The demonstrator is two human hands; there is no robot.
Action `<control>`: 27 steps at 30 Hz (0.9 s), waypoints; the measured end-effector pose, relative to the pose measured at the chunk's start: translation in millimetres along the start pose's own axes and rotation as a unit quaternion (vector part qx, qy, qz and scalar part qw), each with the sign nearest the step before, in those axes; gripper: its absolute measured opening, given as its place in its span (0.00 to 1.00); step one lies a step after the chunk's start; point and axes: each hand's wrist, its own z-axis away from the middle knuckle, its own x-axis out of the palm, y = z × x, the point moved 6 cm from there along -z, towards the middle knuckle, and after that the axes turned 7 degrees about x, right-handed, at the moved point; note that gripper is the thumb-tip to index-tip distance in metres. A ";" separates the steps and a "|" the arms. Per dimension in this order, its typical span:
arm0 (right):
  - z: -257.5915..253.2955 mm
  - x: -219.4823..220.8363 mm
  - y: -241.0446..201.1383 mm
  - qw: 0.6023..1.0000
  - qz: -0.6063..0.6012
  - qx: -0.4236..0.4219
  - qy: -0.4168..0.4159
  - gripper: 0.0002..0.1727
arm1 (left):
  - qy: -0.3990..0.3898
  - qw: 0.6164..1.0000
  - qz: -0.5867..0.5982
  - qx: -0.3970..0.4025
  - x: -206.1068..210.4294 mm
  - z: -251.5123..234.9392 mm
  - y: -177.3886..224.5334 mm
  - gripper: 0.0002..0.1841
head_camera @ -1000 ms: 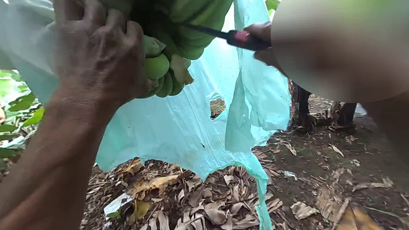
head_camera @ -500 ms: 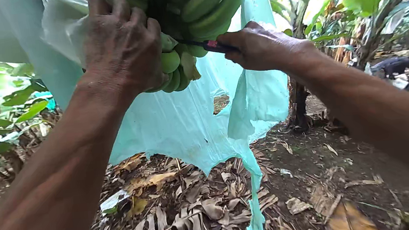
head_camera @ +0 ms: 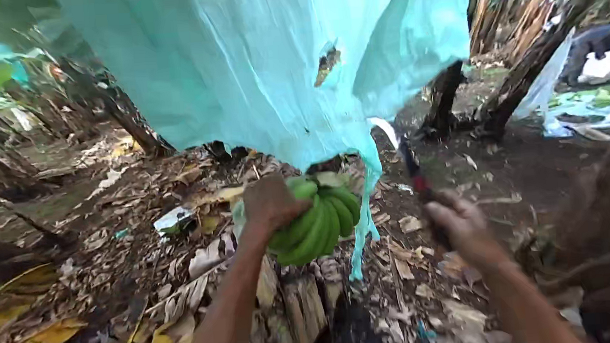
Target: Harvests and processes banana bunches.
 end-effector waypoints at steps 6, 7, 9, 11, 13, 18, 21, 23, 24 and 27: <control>85.3 143.7 251.0 0.871 -0.265 0.411 -0.043 0.20 | -0.201 0.977 0.020 -0.067 186.8 106.2 -50.8 0.51; 98.5 160.8 270.8 0.856 -0.265 0.438 -0.071 0.20 | -0.211 0.973 0.023 -0.089 204.9 123.6 -61.5 0.51; 120.7 190.6 301.9 0.834 -0.253 0.472 -0.132 0.20 | -0.227 0.965 0.023 -0.128 231.3 157.2 -80.2 0.49; 136.0 216.4 321.9 0.821 -0.234 0.488 -0.179 0.20 | -0.235 0.959 0.021 -0.156 248.9 185.4 -95.6 0.49; 147.4 239.4 334.2 0.809 -0.211 0.506 -0.210 0.20 | -0.244 0.953 0.023 -0.180 260.4 208.7 -107.8 0.50; 184.1 283.9 320.0 0.759 -0.224 0.564 -0.236 0.19 | -0.238 0.941 0.041 -0.239 281.5 257.7 -136.5 0.53; 201.5 301.7 307.3 0.742 -0.233 0.583 -0.236 0.19 | -0.219 0.941 0.033 -0.257 288.5 281.1 -151.9 0.55; 207.2 307.6 299.8 0.739 -0.227 0.590 -0.234 0.20 | -0.209 0.942 0.030 -0.263 295.1 294.9 -157.4 0.53; 209.0 312.1 296.0 0.739 -0.226 0.590 -0.236 0.21 | -0.198 0.944 0.029 -0.262 294.4 298.0 -161.0 0.51; 208.0 323.7 296.8 0.739 -0.208 0.596 -0.237 0.21 | -0.182 0.943 0.040 -0.276 303.8 310.8 -168.7 0.50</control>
